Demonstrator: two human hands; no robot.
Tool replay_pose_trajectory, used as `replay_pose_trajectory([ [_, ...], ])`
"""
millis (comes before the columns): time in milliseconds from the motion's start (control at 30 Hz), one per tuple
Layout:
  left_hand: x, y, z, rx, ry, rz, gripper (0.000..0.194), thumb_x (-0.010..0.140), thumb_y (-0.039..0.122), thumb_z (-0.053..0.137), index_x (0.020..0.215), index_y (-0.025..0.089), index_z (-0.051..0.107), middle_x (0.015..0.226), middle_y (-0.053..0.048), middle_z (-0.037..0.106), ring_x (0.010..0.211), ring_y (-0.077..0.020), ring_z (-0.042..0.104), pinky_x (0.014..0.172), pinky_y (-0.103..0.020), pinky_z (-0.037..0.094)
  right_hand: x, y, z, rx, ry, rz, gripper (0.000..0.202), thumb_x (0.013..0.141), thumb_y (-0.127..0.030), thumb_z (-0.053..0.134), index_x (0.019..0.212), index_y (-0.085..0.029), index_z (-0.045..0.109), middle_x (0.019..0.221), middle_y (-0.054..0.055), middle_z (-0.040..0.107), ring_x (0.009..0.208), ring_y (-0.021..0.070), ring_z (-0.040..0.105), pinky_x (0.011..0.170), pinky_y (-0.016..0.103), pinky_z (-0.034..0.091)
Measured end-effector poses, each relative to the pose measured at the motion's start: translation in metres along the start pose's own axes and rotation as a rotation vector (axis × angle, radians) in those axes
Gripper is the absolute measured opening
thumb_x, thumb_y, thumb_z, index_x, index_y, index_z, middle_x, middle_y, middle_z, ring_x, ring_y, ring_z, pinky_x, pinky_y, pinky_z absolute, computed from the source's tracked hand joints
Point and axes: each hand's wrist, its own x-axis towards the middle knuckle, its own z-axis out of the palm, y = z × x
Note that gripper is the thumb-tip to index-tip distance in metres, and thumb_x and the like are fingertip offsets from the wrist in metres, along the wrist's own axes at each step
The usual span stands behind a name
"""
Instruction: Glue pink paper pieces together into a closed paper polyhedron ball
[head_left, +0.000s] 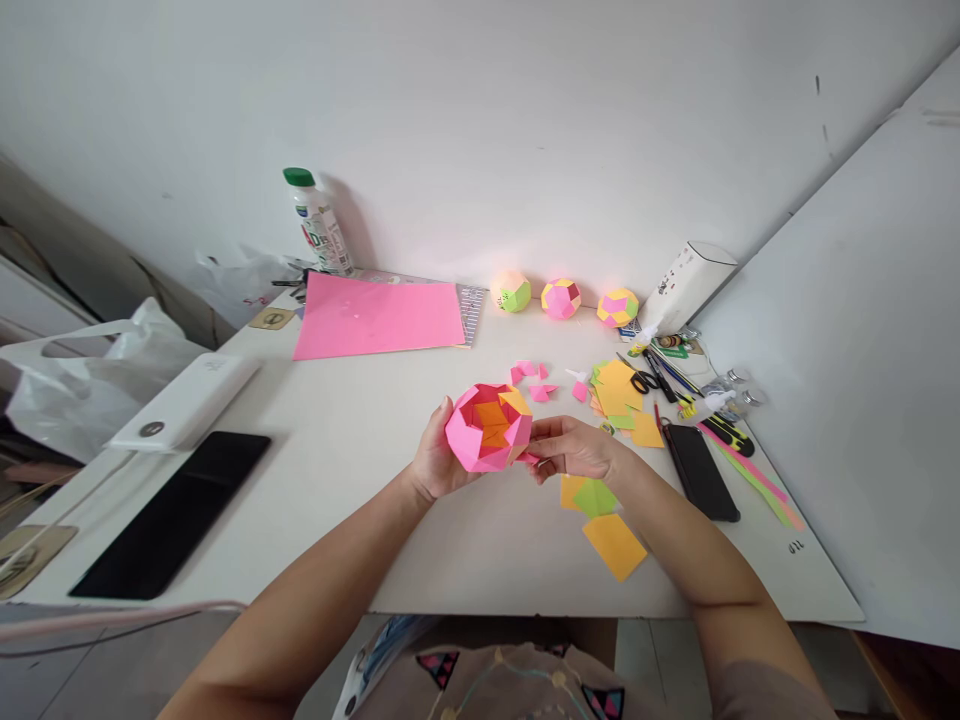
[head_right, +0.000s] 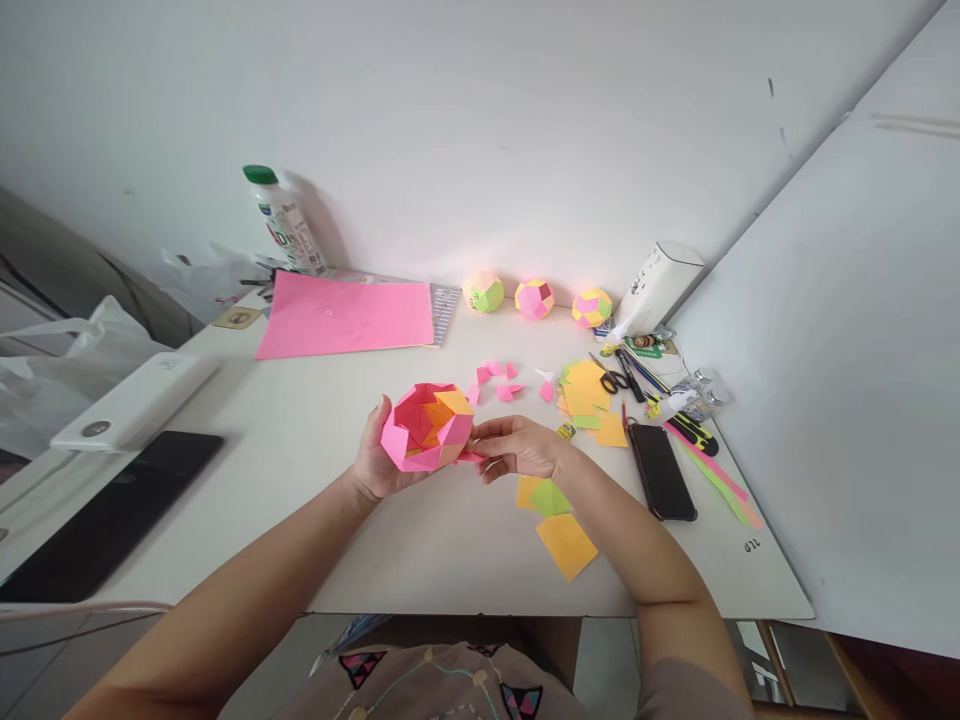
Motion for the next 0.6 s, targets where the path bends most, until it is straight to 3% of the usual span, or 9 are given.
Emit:
replay_pose_trajectory([
  [167, 0.003, -0.001, -0.001, -0.063, 0.009, 0.056, 0.074, 0.066, 0.073, 0.060, 0.113, 0.016, 0.060, 0.105, -0.013, 0.068, 0.098, -0.0315, 0.063, 0.077, -0.039, 0.049, -0.005, -0.005, -0.002, -0.003, 0.031, -0.032, 0.040, 0.061, -0.020, 0.084, 0.098, -0.013, 0.071, 0.083, 0.005, 0.071, 0.072, 0.0156, 0.068, 0.066, 0.032, 0.058],
  [367, 0.010, 0.001, 0.001, -0.119, 0.043, 0.111, 0.066, 0.073, 0.069, 0.057, 0.115, 0.018, 0.060, 0.107, -0.010, 0.065, 0.088, -0.0219, 0.062, 0.074, -0.033, 0.052, -0.023, -0.022, -0.012, -0.085, 0.122, -0.163, 0.025, 0.063, -0.025, 0.084, 0.078, -0.012, 0.069, 0.071, 0.002, 0.070, 0.065, 0.0144, 0.068, 0.068, 0.031, 0.056],
  [500, 0.011, -0.002, 0.002, -0.093, 0.046, 0.088, 0.066, 0.072, 0.069, 0.059, 0.114, 0.018, 0.062, 0.106, -0.010, 0.065, 0.084, -0.0206, 0.062, 0.072, -0.032, 0.052, -0.035, -0.031, -0.008, -0.189, 0.059, -0.340, 0.022, 0.074, -0.031, 0.076, 0.076, -0.014, 0.063, 0.075, 0.003, 0.068, 0.067, 0.0144, 0.067, 0.066, 0.032, 0.055],
  [600, 0.011, -0.007, 0.002, -0.029, 0.058, 0.046, 0.068, 0.074, 0.070, 0.056, 0.115, 0.017, 0.062, 0.107, -0.010, 0.066, 0.084, -0.0209, 0.063, 0.074, -0.033, 0.052, -0.040, -0.032, 0.002, -0.289, 0.041, -0.544, 0.021, 0.083, -0.034, 0.067, 0.080, -0.015, 0.058, 0.095, 0.006, 0.067, 0.071, 0.0138, 0.067, 0.064, 0.031, 0.054],
])
